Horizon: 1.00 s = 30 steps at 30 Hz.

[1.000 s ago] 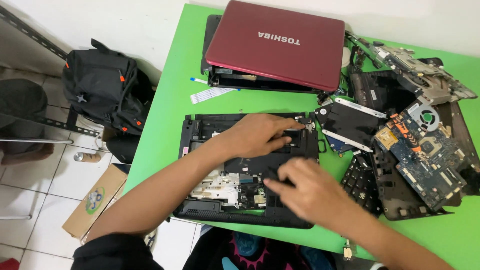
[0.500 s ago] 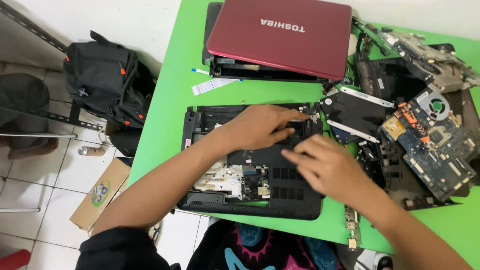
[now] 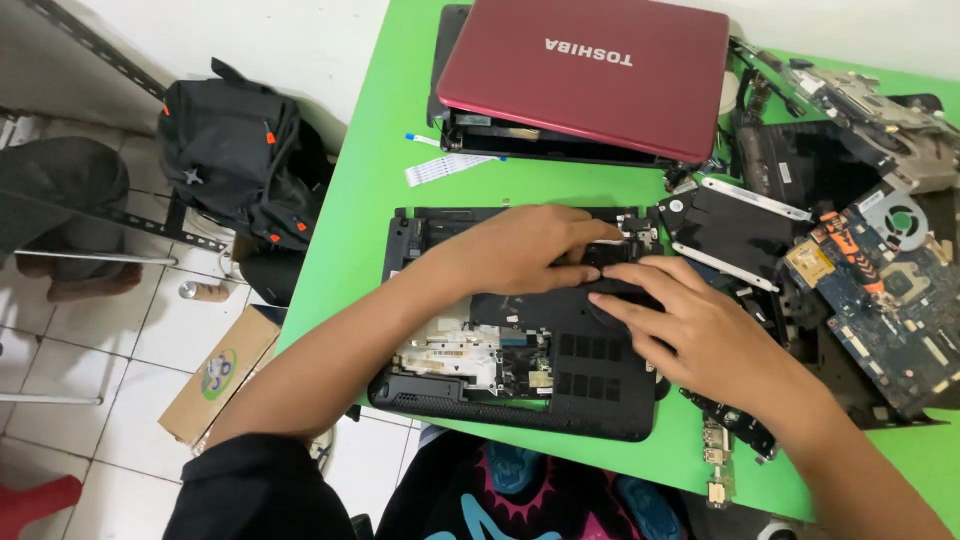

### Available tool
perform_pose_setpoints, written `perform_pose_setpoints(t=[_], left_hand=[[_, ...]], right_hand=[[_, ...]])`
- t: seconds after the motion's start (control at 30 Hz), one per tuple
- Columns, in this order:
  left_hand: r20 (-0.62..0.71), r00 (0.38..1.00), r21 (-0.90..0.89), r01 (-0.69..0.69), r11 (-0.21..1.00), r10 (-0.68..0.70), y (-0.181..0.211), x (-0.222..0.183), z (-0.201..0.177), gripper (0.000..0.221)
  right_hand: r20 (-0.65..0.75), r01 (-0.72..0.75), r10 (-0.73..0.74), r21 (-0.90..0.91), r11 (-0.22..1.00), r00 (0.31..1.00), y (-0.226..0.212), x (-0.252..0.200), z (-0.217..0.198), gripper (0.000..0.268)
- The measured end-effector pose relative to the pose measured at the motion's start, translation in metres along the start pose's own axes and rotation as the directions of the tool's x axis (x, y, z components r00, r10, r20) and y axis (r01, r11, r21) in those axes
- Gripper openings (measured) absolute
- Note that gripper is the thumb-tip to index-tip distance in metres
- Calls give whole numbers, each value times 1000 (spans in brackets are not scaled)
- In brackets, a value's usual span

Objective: Disassembling a laptop by removing the screen bezel and separating the internal components from the casing.

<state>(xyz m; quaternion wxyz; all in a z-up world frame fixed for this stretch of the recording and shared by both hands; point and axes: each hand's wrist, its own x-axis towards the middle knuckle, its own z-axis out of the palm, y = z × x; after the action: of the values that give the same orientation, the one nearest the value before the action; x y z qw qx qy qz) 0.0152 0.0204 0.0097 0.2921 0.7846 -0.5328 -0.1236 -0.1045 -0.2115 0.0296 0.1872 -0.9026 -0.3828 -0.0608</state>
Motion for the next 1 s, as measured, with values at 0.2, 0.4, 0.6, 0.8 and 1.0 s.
perform_pose_setpoints(t=[0.2,0.4,0.6,0.8,1.0], left_hand=[[212,955,323,133,937,-209,9,-9,-16,79],[334,871,403,215,890,-361,24,-15,-25,82],[267,854,450,299,841,-447,35,-17,-42,96],[280,818,514,313,798,-502,31,-21,-30,106],[229,871,577,239,781,-435,37,-19,-36,109]], right_hand=[[-30,-110,110,-3,994,994,11,-2,12,35],[9,-133,135,-130,983,991,4,2,23,45],[-60,-164,159,-91,982,985,9,2,30,37],[-162,-132,119,-72,989,980,14,3,39,29],[-492,-134,196,157,978,849,16,5,31,22]])
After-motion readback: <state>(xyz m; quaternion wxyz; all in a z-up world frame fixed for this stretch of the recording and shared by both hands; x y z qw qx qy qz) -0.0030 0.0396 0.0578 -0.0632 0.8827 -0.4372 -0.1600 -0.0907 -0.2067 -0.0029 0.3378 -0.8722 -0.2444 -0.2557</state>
